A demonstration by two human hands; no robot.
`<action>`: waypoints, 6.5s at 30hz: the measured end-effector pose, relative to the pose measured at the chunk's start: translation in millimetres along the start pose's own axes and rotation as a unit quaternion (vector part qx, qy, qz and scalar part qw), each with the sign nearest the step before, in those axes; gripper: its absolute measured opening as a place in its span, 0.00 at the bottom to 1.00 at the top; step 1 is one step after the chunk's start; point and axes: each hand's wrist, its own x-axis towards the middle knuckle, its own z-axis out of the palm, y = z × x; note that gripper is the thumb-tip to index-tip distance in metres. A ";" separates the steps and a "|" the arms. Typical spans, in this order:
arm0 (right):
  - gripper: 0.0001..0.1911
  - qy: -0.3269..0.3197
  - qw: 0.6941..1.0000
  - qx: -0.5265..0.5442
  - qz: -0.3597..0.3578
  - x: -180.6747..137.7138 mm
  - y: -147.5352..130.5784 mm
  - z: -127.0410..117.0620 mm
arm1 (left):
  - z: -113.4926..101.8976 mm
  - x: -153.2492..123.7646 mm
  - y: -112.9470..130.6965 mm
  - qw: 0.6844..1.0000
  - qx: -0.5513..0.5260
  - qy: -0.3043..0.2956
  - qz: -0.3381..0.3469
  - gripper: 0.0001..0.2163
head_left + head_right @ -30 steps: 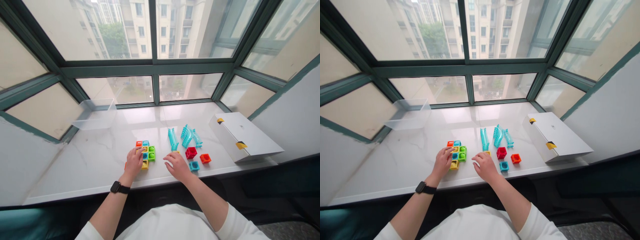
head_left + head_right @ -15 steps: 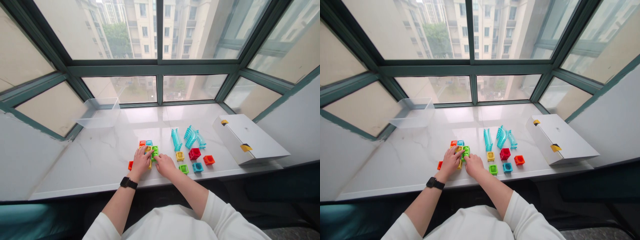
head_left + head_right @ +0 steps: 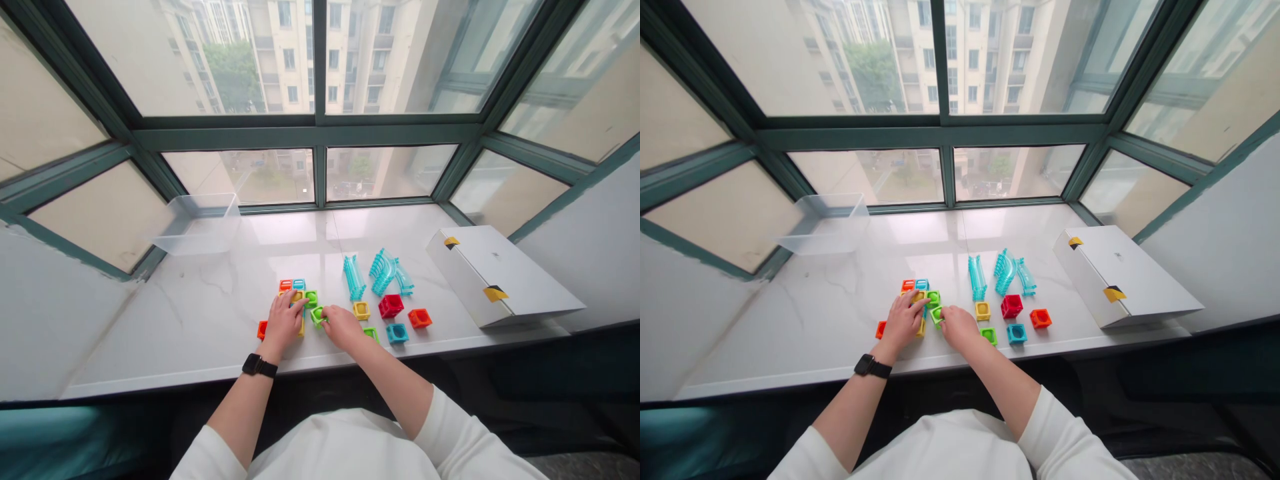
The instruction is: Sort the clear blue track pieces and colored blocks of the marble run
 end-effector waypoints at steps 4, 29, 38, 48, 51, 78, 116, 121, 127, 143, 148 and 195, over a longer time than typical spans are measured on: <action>0.06 0.069 0.979 0.192 -0.019 -15.2 8.9 -24.2 | -0.3 -0.8 -0.3 1.000 -0.001 0.000 0.004 0.18; 0.11 0.278 0.904 0.225 -0.234 -87.9 27.6 -65.7 | -109.9 -13.0 114.7 0.949 -0.277 0.074 0.128 0.14; 0.17 0.274 0.880 0.253 -0.293 -111.9 17.1 -85.9 | -120.8 -25.2 125.9 0.947 -0.274 0.085 0.143 0.11; 0.18 0.283 0.870 0.317 -0.252 -116.5 17.4 -86.2 | -131.4 -33.2 136.8 0.923 -0.357 0.089 0.113 0.10; 0.11 0.263 0.875 0.302 -0.272 -115.8 15.1 -90.6 | -126.1 -33.2 139.5 0.906 -0.412 0.060 0.072 0.11; 0.16 0.314 0.894 0.201 -0.250 -105.6 20.2 -89.7 | -94.1 -29.8 149.0 0.537 -0.799 -0.139 -0.232 0.19; 0.24 0.185 0.939 0.226 -0.184 -107.7 27.0 -90.4 | -98.4 -29.6 145.5 0.781 -0.610 -0.033 -0.134 0.21; 0.23 0.179 0.947 0.230 -0.138 -107.8 32.8 -88.0 | -100.6 -31.7 147.6 0.802 -0.585 -0.025 -0.117 0.17; 0.22 0.163 0.945 0.254 -0.127 -111.3 29.9 -86.4 | -103.3 -32.5 154.2 0.815 -0.570 -0.016 -0.106 0.16; 0.29 0.200 0.932 0.241 -0.184 -111.8 42.6 -79.3 | -90.8 -27.8 153.1 0.679 -0.700 -0.048 -0.216 0.15; 0.26 0.168 0.941 0.225 -0.188 -115.7 50.9 -83.8 | -81.5 -26.6 156.7 0.593 -0.757 -0.104 -0.253 0.17; 0.29 0.107 0.986 0.123 -0.021 -104.2 116.1 -39.1 | 49.7 -32.2 152.3 0.910 -0.402 -0.101 -0.029 0.22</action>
